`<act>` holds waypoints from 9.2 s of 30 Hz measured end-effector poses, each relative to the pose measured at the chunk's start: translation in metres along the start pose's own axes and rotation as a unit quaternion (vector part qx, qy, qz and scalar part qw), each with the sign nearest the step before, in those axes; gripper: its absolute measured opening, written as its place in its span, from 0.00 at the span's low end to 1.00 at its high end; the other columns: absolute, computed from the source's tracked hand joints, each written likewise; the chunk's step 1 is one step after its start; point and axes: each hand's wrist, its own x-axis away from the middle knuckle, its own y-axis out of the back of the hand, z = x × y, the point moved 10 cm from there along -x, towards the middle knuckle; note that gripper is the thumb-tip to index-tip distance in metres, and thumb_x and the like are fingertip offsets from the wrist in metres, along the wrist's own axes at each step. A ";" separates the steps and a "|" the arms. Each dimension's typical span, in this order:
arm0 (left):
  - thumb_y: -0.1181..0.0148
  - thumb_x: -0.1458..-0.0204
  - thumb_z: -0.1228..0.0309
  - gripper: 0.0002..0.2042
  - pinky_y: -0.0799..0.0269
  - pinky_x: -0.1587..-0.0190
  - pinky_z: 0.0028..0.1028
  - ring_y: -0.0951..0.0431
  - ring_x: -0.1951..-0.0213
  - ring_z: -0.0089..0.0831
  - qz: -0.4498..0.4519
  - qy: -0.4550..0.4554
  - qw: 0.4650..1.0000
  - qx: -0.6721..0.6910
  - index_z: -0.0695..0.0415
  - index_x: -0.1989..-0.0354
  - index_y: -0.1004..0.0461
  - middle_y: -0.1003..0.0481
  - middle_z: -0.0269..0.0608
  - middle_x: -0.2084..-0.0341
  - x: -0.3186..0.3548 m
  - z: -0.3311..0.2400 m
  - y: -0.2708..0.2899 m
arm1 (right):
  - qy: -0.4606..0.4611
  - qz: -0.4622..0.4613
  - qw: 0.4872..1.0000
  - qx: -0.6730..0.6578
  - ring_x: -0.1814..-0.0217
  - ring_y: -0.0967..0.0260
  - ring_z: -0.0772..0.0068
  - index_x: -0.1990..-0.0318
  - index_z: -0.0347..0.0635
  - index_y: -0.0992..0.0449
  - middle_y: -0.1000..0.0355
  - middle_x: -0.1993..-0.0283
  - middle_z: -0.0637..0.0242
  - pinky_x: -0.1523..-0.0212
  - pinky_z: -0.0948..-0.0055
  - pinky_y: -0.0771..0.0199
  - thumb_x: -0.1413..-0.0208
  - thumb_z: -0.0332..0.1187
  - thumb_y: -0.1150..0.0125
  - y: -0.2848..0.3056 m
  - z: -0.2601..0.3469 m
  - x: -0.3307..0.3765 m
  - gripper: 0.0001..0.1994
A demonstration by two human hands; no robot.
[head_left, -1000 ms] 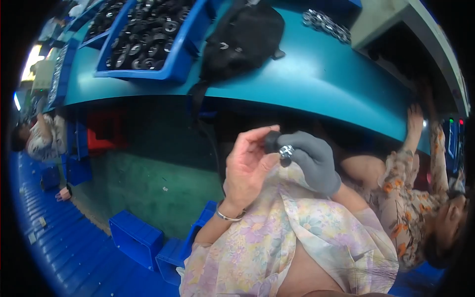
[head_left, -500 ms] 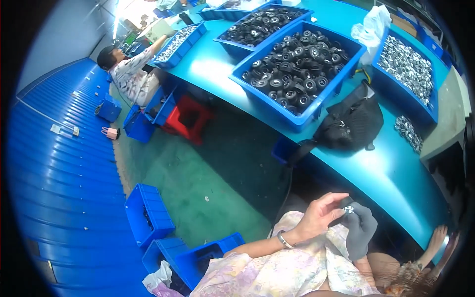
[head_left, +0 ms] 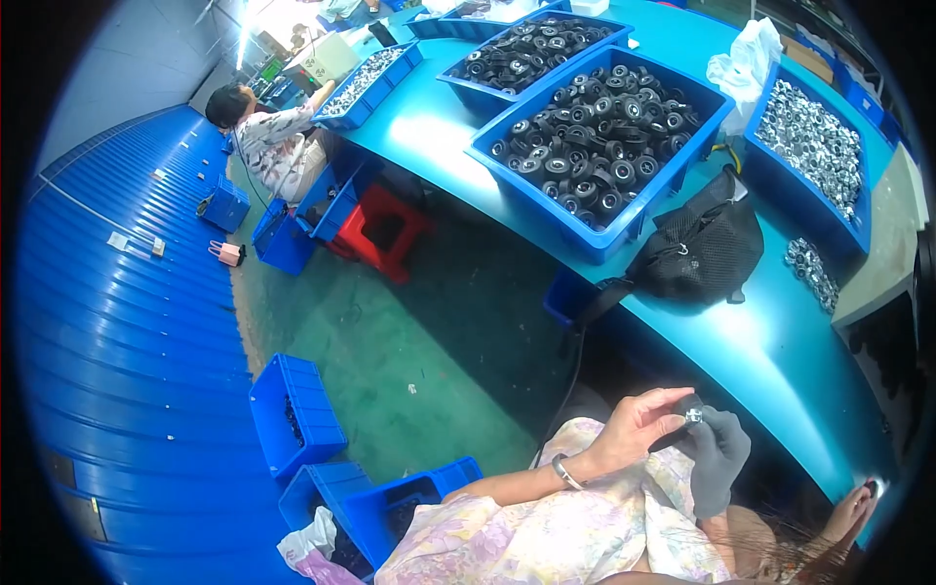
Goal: Assemble small metal bearings into circular plastic housings.
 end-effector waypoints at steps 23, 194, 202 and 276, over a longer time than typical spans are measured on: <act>0.45 0.43 0.76 0.18 0.29 0.51 0.22 0.26 0.57 0.21 -0.017 0.038 0.998 -0.044 0.66 0.44 0.33 0.24 0.39 0.57 -0.001 0.013 0.005 | 0.074 0.114 0.986 0.093 0.73 0.33 0.69 0.60 0.36 0.27 0.31 0.71 0.60 0.73 0.75 0.34 0.55 0.12 0.46 -0.007 0.004 -0.004 0.14; 0.56 0.41 0.81 0.13 0.24 0.64 0.23 0.22 0.67 0.27 -0.089 0.091 0.976 -0.175 0.67 0.48 0.39 0.27 0.46 0.63 0.015 0.107 0.050 | -0.183 0.076 0.974 -0.112 0.55 0.32 0.79 0.53 0.34 0.30 0.28 0.57 0.66 0.55 0.78 0.31 0.46 0.26 0.46 -0.018 -0.144 0.037 0.13; 0.52 0.44 0.81 0.10 0.25 0.72 0.24 0.22 0.74 0.27 -0.094 0.056 0.962 -0.250 0.67 0.54 0.39 0.25 0.46 0.71 0.032 0.112 0.046 | -0.139 0.082 0.987 -0.019 0.59 0.31 0.77 0.53 0.35 0.31 0.28 0.60 0.63 0.58 0.76 0.29 0.49 0.25 0.45 -0.019 -0.149 0.058 0.14; 0.55 0.38 0.72 0.11 0.33 0.73 0.18 0.29 0.75 0.19 -0.066 0.133 0.987 -0.054 0.63 0.50 0.40 0.30 0.37 0.72 0.047 0.119 0.041 | -0.275 0.185 0.911 -0.245 0.62 0.33 0.82 0.58 0.36 0.30 0.29 0.62 0.68 0.61 0.79 0.30 0.41 0.31 0.49 -0.027 -0.151 0.077 0.09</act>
